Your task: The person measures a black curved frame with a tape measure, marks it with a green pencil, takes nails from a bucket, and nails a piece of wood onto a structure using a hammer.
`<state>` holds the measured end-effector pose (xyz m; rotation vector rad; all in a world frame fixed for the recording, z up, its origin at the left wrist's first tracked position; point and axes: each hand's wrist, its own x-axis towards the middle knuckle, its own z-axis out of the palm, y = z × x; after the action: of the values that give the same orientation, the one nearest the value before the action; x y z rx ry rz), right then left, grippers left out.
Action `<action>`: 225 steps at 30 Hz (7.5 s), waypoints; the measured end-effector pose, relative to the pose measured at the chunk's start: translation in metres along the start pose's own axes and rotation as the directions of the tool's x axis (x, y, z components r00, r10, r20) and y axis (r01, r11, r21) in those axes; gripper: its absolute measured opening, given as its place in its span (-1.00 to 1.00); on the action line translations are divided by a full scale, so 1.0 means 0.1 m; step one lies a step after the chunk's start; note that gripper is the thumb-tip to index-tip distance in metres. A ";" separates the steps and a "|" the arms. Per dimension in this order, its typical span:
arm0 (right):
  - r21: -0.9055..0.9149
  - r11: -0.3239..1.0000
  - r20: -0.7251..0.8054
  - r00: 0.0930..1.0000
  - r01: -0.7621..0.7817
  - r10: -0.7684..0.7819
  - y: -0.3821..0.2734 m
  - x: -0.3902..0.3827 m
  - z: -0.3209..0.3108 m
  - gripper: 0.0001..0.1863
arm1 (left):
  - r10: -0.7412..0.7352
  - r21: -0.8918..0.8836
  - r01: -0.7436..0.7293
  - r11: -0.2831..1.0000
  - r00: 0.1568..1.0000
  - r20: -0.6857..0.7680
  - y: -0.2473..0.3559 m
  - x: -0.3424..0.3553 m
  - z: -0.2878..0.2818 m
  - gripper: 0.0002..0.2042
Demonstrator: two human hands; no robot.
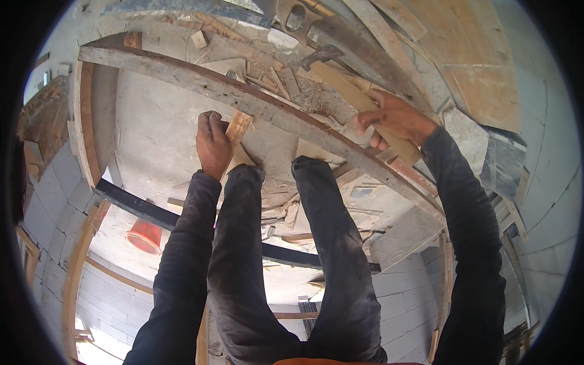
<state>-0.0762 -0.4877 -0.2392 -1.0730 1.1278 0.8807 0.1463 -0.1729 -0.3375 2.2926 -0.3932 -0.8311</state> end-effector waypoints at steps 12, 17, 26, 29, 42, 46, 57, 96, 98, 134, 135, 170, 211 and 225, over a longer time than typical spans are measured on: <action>-0.591 0.703 -0.326 0.681 0.396 -0.656 0.82 -0.18 1.32 -0.54 | -0.004 -0.003 0.004 1.000 1.000 -0.016 -0.04 0.00 0.01 -0.77; -0.744 0.587 -0.251 0.680 0.320 -0.689 0.65 -0.03 1.42 -0.46 | 0.029 -0.009 -0.029 1.000 0.999 -0.013 -0.05 0.00 0.00 -0.77; -0.729 0.591 -0.254 0.665 0.346 -0.703 0.56 0.09 1.39 -0.49 | 0.035 0.007 -0.035 0.999 0.999 -0.019 -0.06 -0.01 -0.01 -0.77; -0.535 0.752 -0.329 0.726 0.385 -0.605 0.56 0.04 1.45 -0.54 | -0.002 -0.019 0.002 1.000 1.000 0.000 -0.04 -0.01 -0.03 -0.78; 0.623 0.687 -0.197 0.925 0.375 -0.326 -0.02 -0.78 1.83 -0.66 | -0.150 -0.161 0.690 0.706 0.367 0.918 1.31 -0.96 -0.79 -0.71; 0.614 0.718 -0.145 0.941 0.329 -0.307 0.04 -1.03 1.69 -0.71 | -0.136 -0.095 0.753 0.651 0.239 0.962 1.57 -1.03 -0.76 -0.77; 0.458 0.844 -0.113 0.960 0.280 -0.257 0.17 -1.18 1.09 -0.68 | -0.074 -0.068 0.855 0.514 0.124 0.990 1.82 -1.06 -0.33 -0.71; 0.786 0.602 -0.173 0.985 0.140 -0.003 0.30 -1.08 1.51 -0.70 | -0.117 -0.034 0.221 0.975 0.631 0.767 0.41 0.61 -0.24 -0.49; 0.783 0.603 -0.181 0.983 0.152 -0.013 0.25 -1.08 1.50 -0.70 | -0.081 -0.071 0.209 0.975 0.640 0.764 0.41 0.62 -0.23 -0.48; 0.573 0.759 -0.436 0.899 0.308 -0.036 -0.19 -0.87 1.13 -0.54 | 0.089 0.093 -0.350 0.932 0.471 0.878 1.54 1.44 0.07 -0.77; 0.583 0.758 -0.416 0.909 0.294 -0.032 -0.13 -0.88 1.11 -0.53 | 0.050 0.120 -0.348 0.930 0.441 0.896 1.48 1.49 0.12 -0.76; 0.197 0.939 -0.313 0.926 0.281 -0.212 -0.55 -0.92 0.81 -0.25 | 0.019 0.066 -0.268 0.961 0.306 0.952 1.22 1.54 0.18 -0.74; 0.351 0.923 -0.168 0.980 0.161 -0.107 -0.68 -1.00 0.60 -0.22 | -0.122 -0.154 0.342 0.927 0.663 0.738 0.33 0.64 -0.40 -0.38; 0.222 0.956 -0.070 0.981 0.191 -0.179 -0.68 -0.87 0.60 -0.20 | -0.202 -0.078 0.447 0.891 0.544 0.814 0.49 0.70 -0.27 -0.44</action>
<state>-0.0164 -0.4501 -0.1350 -0.9956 1.1192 0.5650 0.2138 -0.2289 -0.3210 1.6138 -0.1790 -1.9893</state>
